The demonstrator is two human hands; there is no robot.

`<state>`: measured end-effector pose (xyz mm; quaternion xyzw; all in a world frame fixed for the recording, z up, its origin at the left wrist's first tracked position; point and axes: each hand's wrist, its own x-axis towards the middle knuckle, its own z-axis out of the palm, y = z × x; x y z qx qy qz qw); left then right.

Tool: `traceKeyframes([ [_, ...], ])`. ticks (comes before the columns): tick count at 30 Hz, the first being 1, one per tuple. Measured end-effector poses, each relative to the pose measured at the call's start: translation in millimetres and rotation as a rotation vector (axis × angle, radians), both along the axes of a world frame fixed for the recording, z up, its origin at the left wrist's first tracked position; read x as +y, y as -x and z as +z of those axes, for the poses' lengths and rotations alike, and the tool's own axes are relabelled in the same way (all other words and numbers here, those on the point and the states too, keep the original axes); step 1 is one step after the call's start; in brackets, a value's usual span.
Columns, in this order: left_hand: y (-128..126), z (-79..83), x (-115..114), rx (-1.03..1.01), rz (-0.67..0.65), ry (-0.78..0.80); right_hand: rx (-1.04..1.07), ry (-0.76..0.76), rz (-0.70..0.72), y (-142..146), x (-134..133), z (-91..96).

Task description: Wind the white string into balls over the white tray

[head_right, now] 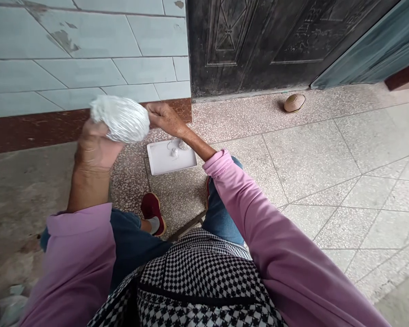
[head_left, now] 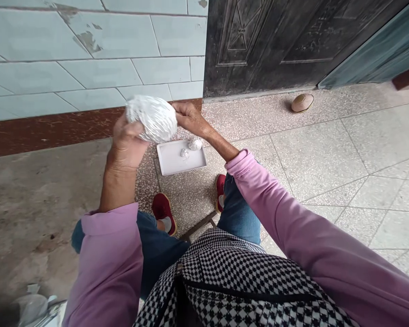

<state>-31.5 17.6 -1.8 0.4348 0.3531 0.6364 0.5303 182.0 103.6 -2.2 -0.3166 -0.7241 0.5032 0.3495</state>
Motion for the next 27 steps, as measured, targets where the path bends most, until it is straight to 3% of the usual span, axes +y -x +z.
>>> traceKeyframes([
  [5,6,-5.9,11,-0.039,0.227,0.003,-0.147,-0.086,0.199,8,-12,-11.6],
  [13,19,-33.9,29,0.135,0.504,0.068,-0.152,-0.180,0.301,7,-31,-8.6],
  [20,15,-38.8,22,0.472,0.483,0.105,-0.112,-0.122,0.208,-4,-35,24.7],
  [27,7,-21.5,2,0.565,0.137,0.134,-0.136,-0.027,0.014,-19,-37,56.6],
])
